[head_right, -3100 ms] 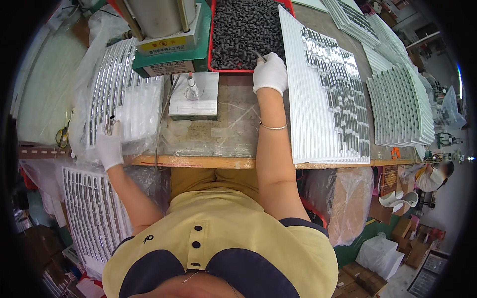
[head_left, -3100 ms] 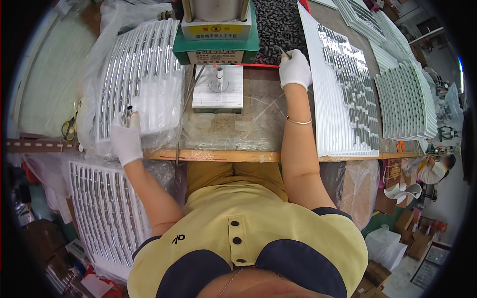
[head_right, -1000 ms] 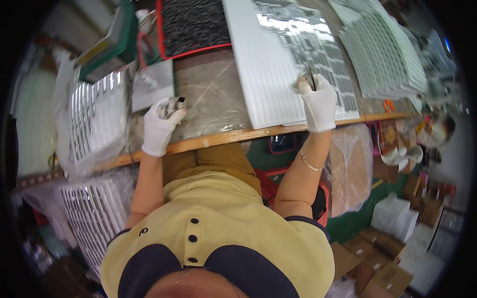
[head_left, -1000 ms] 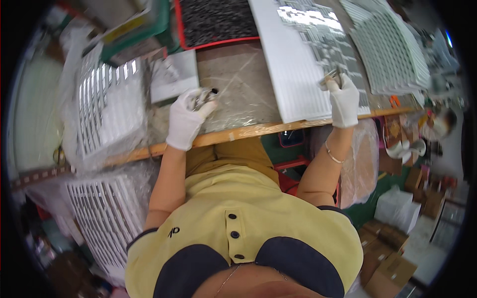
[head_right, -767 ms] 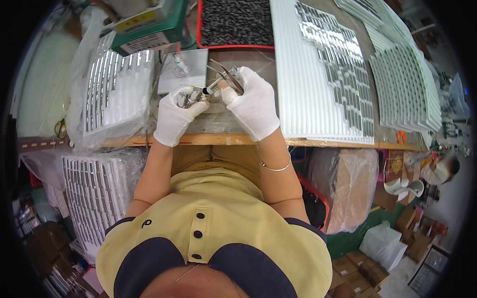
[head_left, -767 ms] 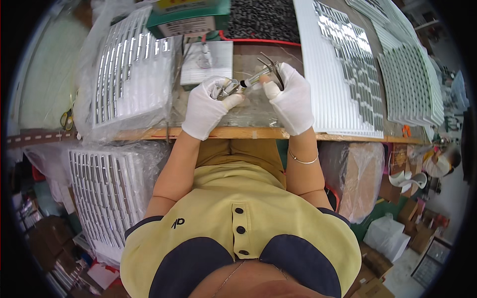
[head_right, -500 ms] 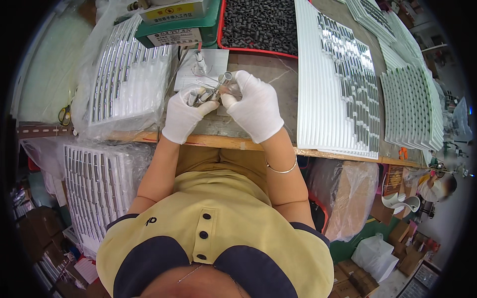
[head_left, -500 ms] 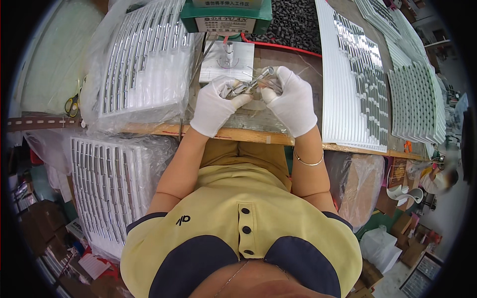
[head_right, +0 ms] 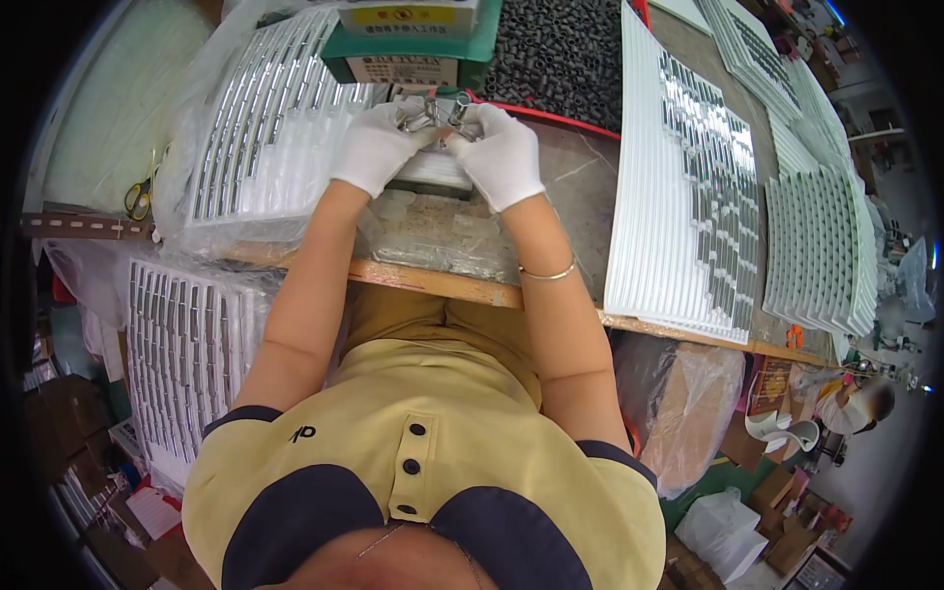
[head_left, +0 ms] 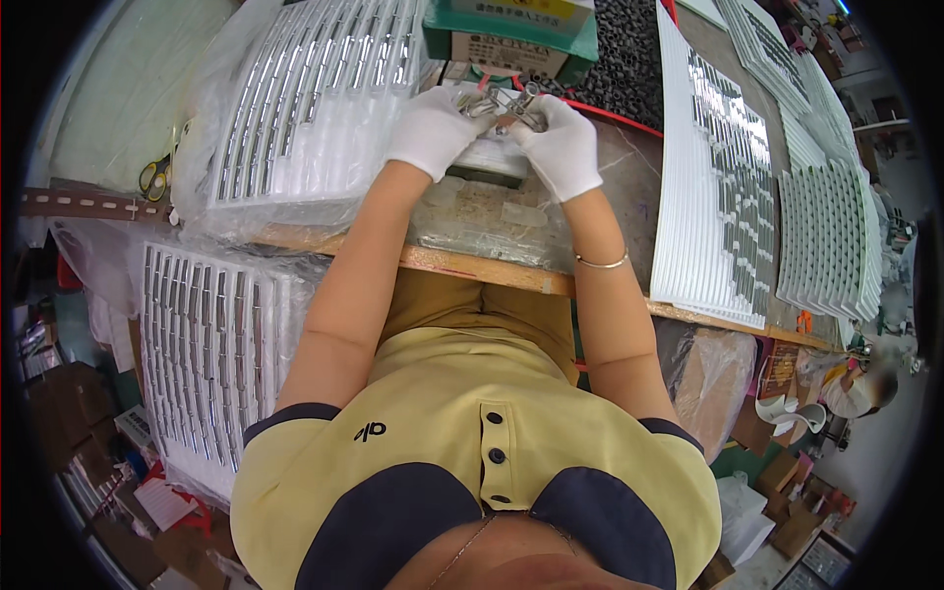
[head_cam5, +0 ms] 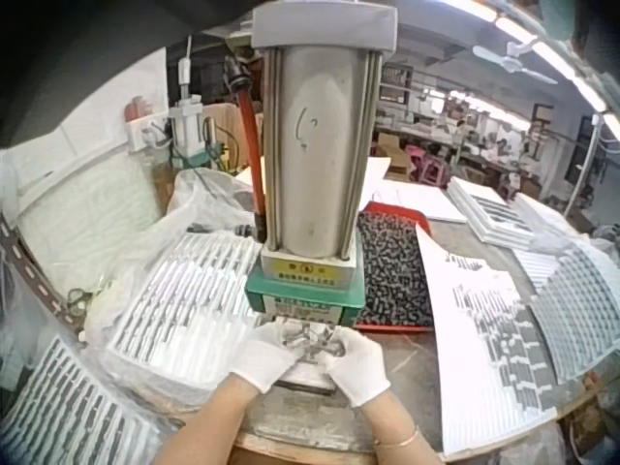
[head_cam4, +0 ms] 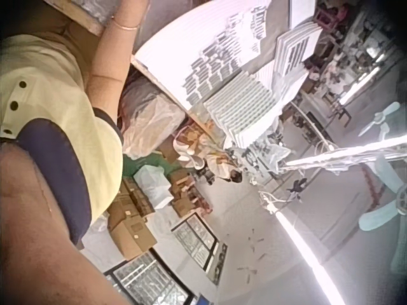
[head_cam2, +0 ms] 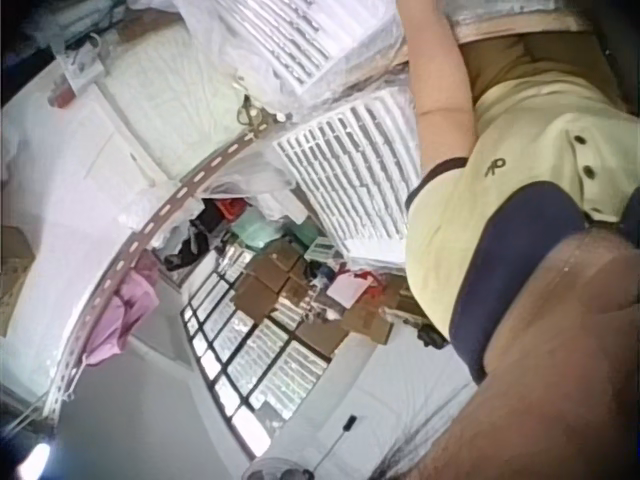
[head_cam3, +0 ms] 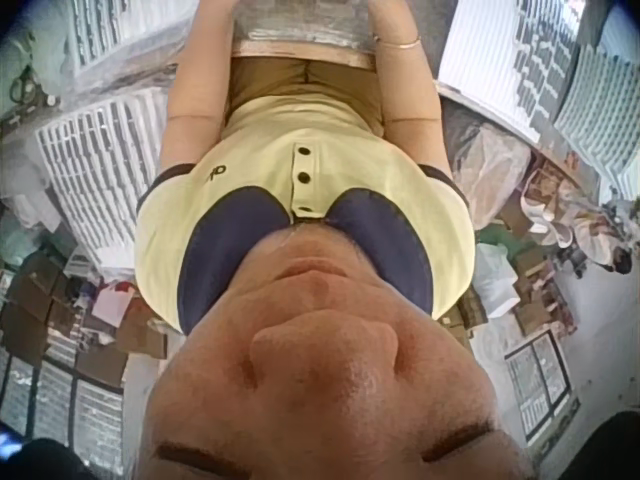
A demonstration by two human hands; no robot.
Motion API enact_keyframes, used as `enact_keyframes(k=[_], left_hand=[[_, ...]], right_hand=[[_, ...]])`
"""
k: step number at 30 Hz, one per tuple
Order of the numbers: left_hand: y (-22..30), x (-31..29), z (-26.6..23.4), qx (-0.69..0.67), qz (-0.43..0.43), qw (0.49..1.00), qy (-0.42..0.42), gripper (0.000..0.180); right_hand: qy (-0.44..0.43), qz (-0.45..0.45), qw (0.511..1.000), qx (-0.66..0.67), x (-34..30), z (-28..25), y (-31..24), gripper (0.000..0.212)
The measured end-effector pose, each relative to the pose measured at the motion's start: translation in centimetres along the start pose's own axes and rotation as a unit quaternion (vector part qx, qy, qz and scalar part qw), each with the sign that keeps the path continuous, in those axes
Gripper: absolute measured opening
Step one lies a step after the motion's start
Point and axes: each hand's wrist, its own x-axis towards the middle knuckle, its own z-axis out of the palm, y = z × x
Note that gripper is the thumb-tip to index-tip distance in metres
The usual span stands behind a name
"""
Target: Assembling metal handles or hardware components at a workstation in a factory.
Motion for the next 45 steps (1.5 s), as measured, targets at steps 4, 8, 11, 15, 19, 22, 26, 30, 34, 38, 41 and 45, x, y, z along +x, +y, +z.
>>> enact_keyframes(k=[4,8,11,15,19,22,26,30,34,38,41,45], left_hand=[[-1.2,0.8,-1.7,-0.012,-0.030,0.999,-0.022,0.032],[-1.0,-2.0,-3.6,-0.295,-0.117,0.948,0.015,0.021],[-0.1,-3.8,-4.5,-0.410,-0.137,0.902,0.011,0.024],[-0.1,-5.8,-5.2,-0.385,-0.161,0.906,-0.065,0.029],[2.9,-7.5,-4.9,-0.357,-0.163,0.891,-0.228,0.030],[3.1,-8.9,-3.1,-0.320,-0.102,0.907,-0.253,0.028],[3.3,-9.7,-2.8,-0.118,-0.030,0.979,-0.166,0.028],[3.4,-9.8,-2.6,-0.014,-0.005,0.994,-0.111,0.024],[-0.9,-7.6,-3.2,-0.024,-0.085,0.994,0.058,0.029],[-4.0,-2.7,-10.2,0.160,-0.158,0.946,0.233,0.046],[-7.5,-0.1,-12.0,0.272,-0.268,0.913,0.142,0.056],[-10.7,1.2,-11.3,0.326,-0.289,0.897,0.076,0.058]], right_hand=[[-0.026,0.028,0.999,0.000,1.4,1.9,0.7,0.026],[-0.033,0.012,0.999,-0.041,1.2,2.1,0.1,0.027],[-0.042,0.013,0.998,-0.039,0.8,1.6,-0.3,0.037],[0.028,0.008,0.997,0.068,-2.2,1.1,1.2,0.054],[-0.062,0.056,0.954,0.288,-6.2,-3.0,-1.7,0.047],[-0.171,0.131,0.919,0.331,-6.9,-4.0,-4.2,0.030],[-0.109,0.132,0.953,0.250,-7.5,-2.5,-3.7,0.020],[-0.094,0.100,0.963,0.233,-7.8,-1.7,-3.4,0.022],[-0.016,0.069,0.974,0.215,-7.0,-2.4,-2.4,0.024],[0.141,0.080,0.986,0.042,-3.2,-3.8,3.6,0.024],[0.136,0.108,0.952,-0.252,-0.3,-4.7,4.5,0.025],[0.115,0.173,0.941,-0.268,3.3,-4.9,3.8,0.024]])
